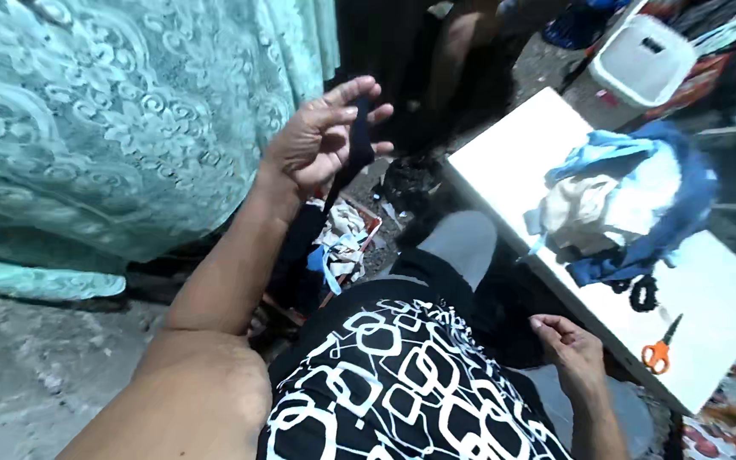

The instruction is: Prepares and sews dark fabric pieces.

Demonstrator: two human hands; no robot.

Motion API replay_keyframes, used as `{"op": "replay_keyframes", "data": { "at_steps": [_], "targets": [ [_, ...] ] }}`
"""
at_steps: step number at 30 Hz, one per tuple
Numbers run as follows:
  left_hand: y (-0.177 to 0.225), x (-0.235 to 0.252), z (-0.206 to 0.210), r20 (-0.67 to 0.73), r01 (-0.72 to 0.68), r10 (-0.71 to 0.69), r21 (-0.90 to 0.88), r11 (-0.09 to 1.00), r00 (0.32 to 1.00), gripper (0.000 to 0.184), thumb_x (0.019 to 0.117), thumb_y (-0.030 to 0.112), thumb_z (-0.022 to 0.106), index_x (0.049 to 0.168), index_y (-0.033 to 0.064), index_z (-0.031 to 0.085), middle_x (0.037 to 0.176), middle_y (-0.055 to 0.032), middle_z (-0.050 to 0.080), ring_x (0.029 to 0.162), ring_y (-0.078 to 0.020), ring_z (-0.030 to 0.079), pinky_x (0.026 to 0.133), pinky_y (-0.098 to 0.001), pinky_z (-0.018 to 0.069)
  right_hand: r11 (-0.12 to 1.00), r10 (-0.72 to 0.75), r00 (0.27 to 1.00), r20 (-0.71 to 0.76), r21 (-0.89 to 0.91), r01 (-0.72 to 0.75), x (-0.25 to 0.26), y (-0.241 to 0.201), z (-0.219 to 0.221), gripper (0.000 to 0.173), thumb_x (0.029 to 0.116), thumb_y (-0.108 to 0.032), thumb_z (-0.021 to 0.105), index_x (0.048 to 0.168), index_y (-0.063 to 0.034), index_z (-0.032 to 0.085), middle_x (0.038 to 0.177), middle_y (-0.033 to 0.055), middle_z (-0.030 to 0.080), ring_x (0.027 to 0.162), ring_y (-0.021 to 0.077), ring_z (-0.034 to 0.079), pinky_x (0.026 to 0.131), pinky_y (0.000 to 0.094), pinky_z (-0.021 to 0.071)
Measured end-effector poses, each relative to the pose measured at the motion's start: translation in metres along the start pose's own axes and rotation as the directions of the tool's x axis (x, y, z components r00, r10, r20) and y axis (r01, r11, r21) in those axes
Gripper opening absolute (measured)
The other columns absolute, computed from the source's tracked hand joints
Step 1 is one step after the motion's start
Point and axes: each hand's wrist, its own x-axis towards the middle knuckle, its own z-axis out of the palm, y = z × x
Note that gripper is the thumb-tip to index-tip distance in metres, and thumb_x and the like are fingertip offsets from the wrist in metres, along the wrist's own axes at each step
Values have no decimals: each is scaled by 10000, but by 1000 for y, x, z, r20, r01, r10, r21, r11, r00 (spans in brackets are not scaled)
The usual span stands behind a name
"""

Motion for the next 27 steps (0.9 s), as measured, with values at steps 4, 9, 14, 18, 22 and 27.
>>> {"op": "replay_keyframes", "data": {
  "at_steps": [4,9,14,18,22,27],
  "targets": [
    [-18,19,48,21,39,-37,-87,995,999,481,991,-21,369,1458,48,459,1467,-134,524,1273,-319,601,1026,-549,535,990,-136,982,128,40,132,26,-46,8,139,950,-104,648,1031,-14,715,832,-43,691,627,-32,552,568,161,468],
    [-42,35,99,122,156,-136,-177,972,983,502,988,-31,381,1479,53,434,1443,-162,544,1231,-332,630,979,-538,566,962,-191,956,224,238,136,52,-99,39,222,934,-137,703,1137,-51,728,770,-33,658,545,1,469,514,193,421],
    [-60,39,139,157,228,-195,-233,945,968,530,982,-62,397,1501,45,391,1383,-187,577,1197,-345,649,954,-546,575,929,-234,900,368,359,95,67,-116,64,444,898,-189,740,1322,-91,656,573,-68,476,448,9,374,435,188,352],
    [-67,39,160,108,220,-198,-274,936,974,548,991,-65,395,1524,60,368,1381,-190,572,1156,-333,668,908,-521,598,910,-216,902,374,412,47,61,-118,75,277,912,-145,726,1175,-59,704,588,-46,541,434,-9,371,416,163,331],
    [-71,40,163,72,195,-181,-320,927,981,545,988,-82,390,1517,44,364,1374,-190,570,1142,-339,670,915,-544,591,881,-211,916,342,473,26,53,-110,70,68,960,-108,659,946,-71,714,589,-39,505,430,-4,349,408,157,307],
    [-75,34,162,132,251,-221,-297,921,966,523,1012,-39,362,1526,54,359,1390,-191,569,1143,-330,673,926,-521,589,829,-198,910,365,558,-43,62,-94,68,326,960,-76,603,1284,-54,627,596,-54,520,427,-13,358,403,159,311]
  ]
}}
